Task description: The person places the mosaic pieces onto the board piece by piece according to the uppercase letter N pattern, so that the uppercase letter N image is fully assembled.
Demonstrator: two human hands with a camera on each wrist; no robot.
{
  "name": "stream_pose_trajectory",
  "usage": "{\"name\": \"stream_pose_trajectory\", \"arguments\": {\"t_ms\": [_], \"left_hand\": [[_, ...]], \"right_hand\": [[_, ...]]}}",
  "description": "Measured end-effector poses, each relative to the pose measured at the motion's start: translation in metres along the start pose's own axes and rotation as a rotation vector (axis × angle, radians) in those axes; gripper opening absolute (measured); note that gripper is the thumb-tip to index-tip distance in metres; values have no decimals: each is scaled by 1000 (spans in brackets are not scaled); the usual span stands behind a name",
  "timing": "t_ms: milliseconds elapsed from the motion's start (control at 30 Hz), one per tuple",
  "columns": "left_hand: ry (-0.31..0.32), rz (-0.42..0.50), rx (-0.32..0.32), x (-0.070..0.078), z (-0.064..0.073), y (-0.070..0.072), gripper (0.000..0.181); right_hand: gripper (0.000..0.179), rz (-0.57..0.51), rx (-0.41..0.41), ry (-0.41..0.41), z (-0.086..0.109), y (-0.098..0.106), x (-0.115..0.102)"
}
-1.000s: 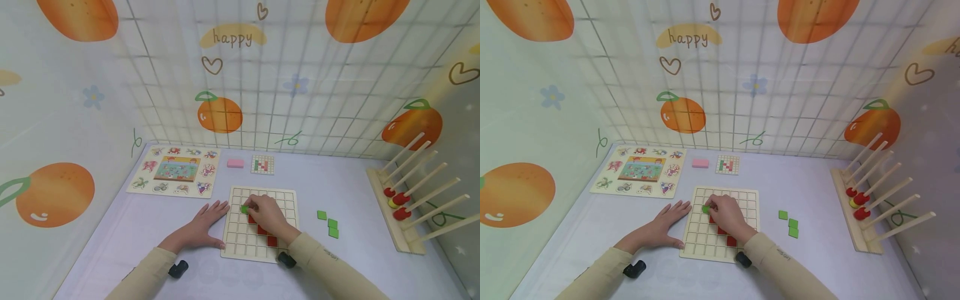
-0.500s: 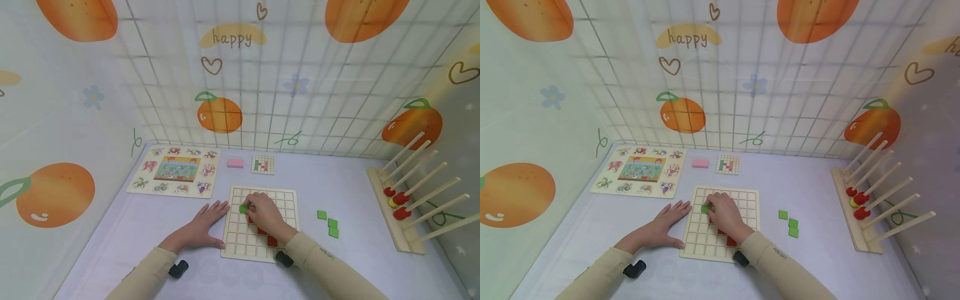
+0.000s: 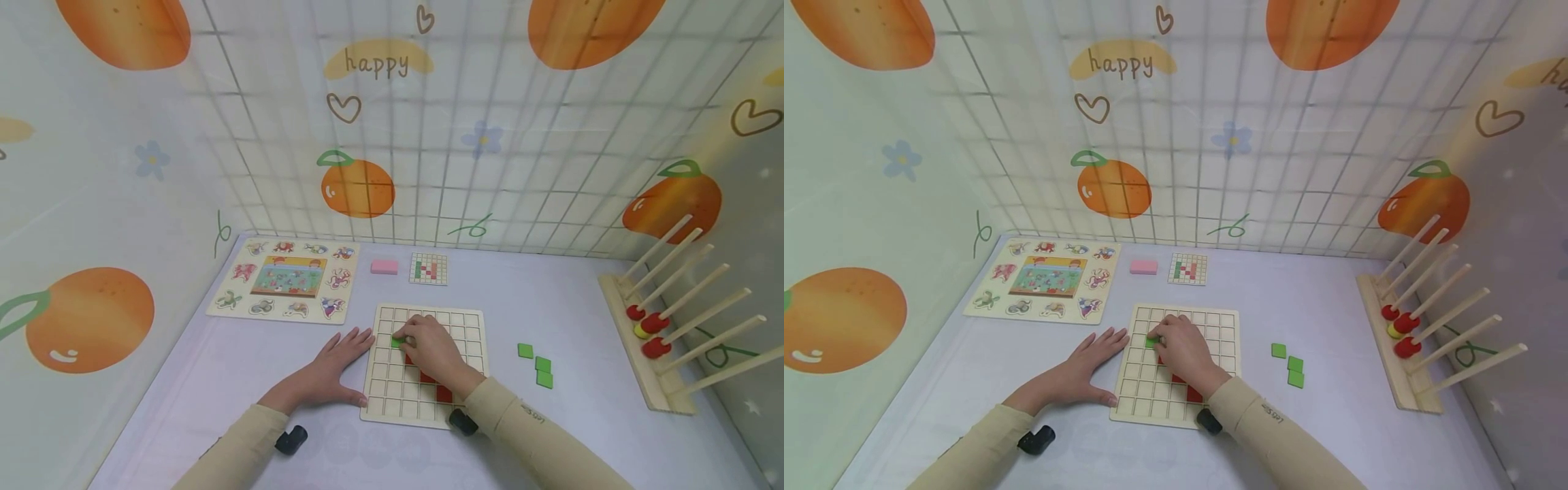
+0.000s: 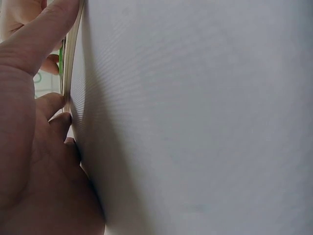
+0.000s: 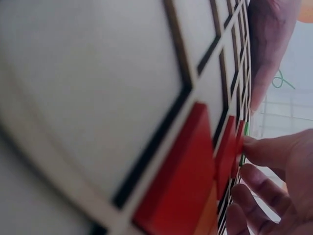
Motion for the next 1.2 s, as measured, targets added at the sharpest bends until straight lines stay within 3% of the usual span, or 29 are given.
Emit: {"name": "stream_pose_trajectory", "arguments": {"t_ms": [733, 1067, 1200], "left_hand": [[-21, 2, 6, 0, 0, 0, 117], [-12, 3, 11, 0, 0, 0, 117], [-8, 9, 9, 1, 1, 0, 117]], "right_hand": [[22, -47, -24, -58, 3, -3, 5], [18, -71, 33, -67, 16, 12, 13], [17, -100, 49, -108, 24, 20, 21]]}}
Point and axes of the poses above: each hand's wrist, its own z-axis away from the middle knuckle, its own y-axis out of the back of the hand, x = y × z, the point moved 8 cm from there along -z, towards the middle knuckle, and after that the axes turned 5 degrees about z, right-handed, at the moved point
